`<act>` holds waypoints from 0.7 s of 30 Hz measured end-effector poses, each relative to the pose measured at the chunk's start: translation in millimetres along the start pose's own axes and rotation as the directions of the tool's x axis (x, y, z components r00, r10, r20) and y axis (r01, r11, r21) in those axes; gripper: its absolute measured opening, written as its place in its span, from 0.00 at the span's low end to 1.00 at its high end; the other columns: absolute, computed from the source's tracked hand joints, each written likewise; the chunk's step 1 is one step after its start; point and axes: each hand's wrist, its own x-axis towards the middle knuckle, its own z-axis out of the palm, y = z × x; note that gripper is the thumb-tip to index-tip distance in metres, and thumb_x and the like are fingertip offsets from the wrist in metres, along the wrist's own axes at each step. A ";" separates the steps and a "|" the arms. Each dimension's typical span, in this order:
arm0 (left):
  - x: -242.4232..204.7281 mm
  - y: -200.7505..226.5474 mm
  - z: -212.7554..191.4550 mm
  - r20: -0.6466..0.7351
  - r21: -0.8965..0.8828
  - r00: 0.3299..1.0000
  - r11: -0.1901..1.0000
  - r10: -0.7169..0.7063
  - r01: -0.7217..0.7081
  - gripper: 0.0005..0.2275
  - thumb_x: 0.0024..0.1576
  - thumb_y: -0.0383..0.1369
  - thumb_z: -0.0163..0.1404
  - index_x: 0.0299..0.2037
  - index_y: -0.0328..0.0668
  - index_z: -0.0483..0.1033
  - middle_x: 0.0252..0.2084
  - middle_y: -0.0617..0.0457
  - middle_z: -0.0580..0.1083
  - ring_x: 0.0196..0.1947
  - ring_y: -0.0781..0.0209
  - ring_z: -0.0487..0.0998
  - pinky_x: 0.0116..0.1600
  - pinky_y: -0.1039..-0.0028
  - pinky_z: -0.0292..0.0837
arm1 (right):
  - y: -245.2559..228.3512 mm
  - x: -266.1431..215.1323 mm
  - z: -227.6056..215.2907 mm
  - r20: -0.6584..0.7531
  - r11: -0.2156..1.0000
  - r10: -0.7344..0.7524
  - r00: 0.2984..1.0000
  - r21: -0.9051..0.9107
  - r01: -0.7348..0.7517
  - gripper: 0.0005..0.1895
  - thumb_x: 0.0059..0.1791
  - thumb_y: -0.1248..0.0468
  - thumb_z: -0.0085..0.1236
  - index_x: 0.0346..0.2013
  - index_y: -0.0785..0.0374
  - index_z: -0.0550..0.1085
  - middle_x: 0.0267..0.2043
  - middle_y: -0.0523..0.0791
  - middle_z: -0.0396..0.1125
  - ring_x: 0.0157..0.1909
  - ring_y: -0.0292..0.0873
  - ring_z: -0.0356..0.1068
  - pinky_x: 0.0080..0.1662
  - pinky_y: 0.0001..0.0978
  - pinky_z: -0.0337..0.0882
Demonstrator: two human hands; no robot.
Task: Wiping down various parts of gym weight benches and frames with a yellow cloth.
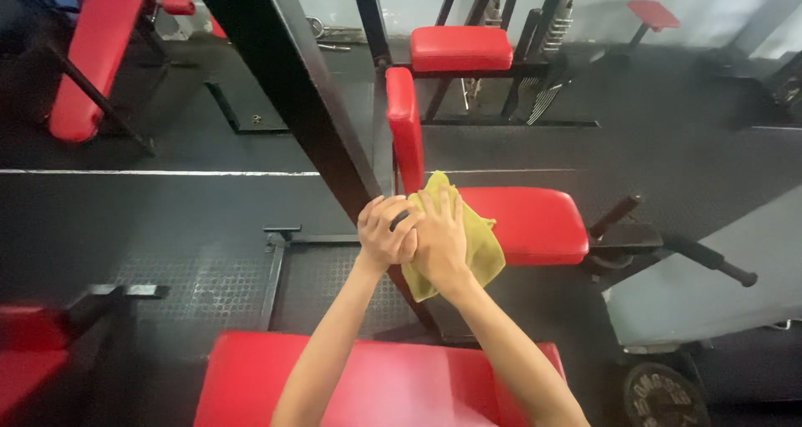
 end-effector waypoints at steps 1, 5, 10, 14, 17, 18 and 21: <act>-3.1 -0.7 1.7 -0.002 0.044 1.000 0.999 0.009 -0.009 0.14 0.60 0.41 0.39 0.43 0.58 0.81 0.45 0.55 0.78 0.48 0.56 0.80 0.62 0.62 0.66 | 5.7 11.1 8.4 0.185 1.000 0.005 0.983 0.025 -0.010 0.26 0.49 0.55 0.44 0.62 0.48 0.71 0.69 0.41 0.63 0.74 0.61 0.52 0.70 0.62 0.51; -21.6 -7.9 4.4 0.022 0.051 0.999 0.998 0.023 -0.024 0.16 0.62 0.41 0.37 0.47 0.59 0.82 0.47 0.56 0.78 0.49 0.57 0.79 0.64 0.62 0.66 | 40.4 75.8 81.3 0.283 0.989 0.055 0.958 0.113 -0.091 0.16 0.49 0.47 0.43 0.33 0.37 0.81 0.34 0.42 0.76 0.41 0.54 0.80 0.49 0.55 0.69; -8.7 -6.8 -0.6 0.042 0.095 0.999 0.995 0.033 -0.037 0.15 0.61 0.40 0.38 0.43 0.57 0.82 0.44 0.56 0.77 0.46 0.58 0.78 0.64 0.62 0.66 | 44.8 84.0 47.4 0.468 0.942 0.164 0.868 0.186 -0.278 0.22 0.44 0.37 0.45 0.32 0.38 0.84 0.36 0.44 0.78 0.45 0.57 0.78 0.49 0.55 0.73; -21.0 -7.2 4.4 0.012 0.095 0.999 0.995 0.029 -0.030 0.13 0.59 0.39 0.40 0.39 0.54 0.81 0.40 0.56 0.76 0.41 0.60 0.77 0.65 0.62 0.66 | 25.7 12.9 13.6 -0.023 0.982 0.065 0.998 0.179 -0.059 0.20 0.39 0.47 0.51 0.41 0.43 0.81 0.53 0.42 0.71 0.64 0.56 0.65 0.64 0.72 0.57; -13.9 -3.8 0.5 0.001 0.075 1.000 0.997 0.013 -0.013 0.15 0.61 0.38 0.37 0.42 0.59 0.83 0.40 0.58 0.76 0.41 0.62 0.77 0.65 0.65 0.67 | 9.6 -28.0 -35.1 0.068 0.974 0.067 0.995 0.211 -0.080 0.32 0.38 0.44 0.62 0.56 0.45 0.76 0.67 0.45 0.64 0.72 0.61 0.55 0.66 0.73 0.53; -17.9 -2.3 -1.3 0.005 0.072 1.000 0.997 0.016 -0.017 0.15 0.61 0.38 0.37 0.42 0.59 0.83 0.40 0.58 0.76 0.41 0.62 0.77 0.65 0.65 0.67 | 8.2 -35.5 -34.3 0.068 0.973 0.071 0.995 0.215 -0.084 0.32 0.38 0.44 0.62 0.56 0.45 0.76 0.67 0.45 0.64 0.72 0.61 0.55 0.66 0.73 0.53; -30.4 -6.8 6.1 -0.004 0.015 0.999 0.999 0.034 -0.034 0.14 0.60 0.38 0.39 0.38 0.58 0.83 0.39 0.57 0.76 0.39 0.62 0.77 0.65 0.62 0.67 | 9.7 -35.0 -25.4 0.004 0.973 0.112 0.994 0.200 -0.111 0.30 0.40 0.52 0.64 0.58 0.44 0.75 0.66 0.43 0.65 0.73 0.56 0.56 0.70 0.64 0.52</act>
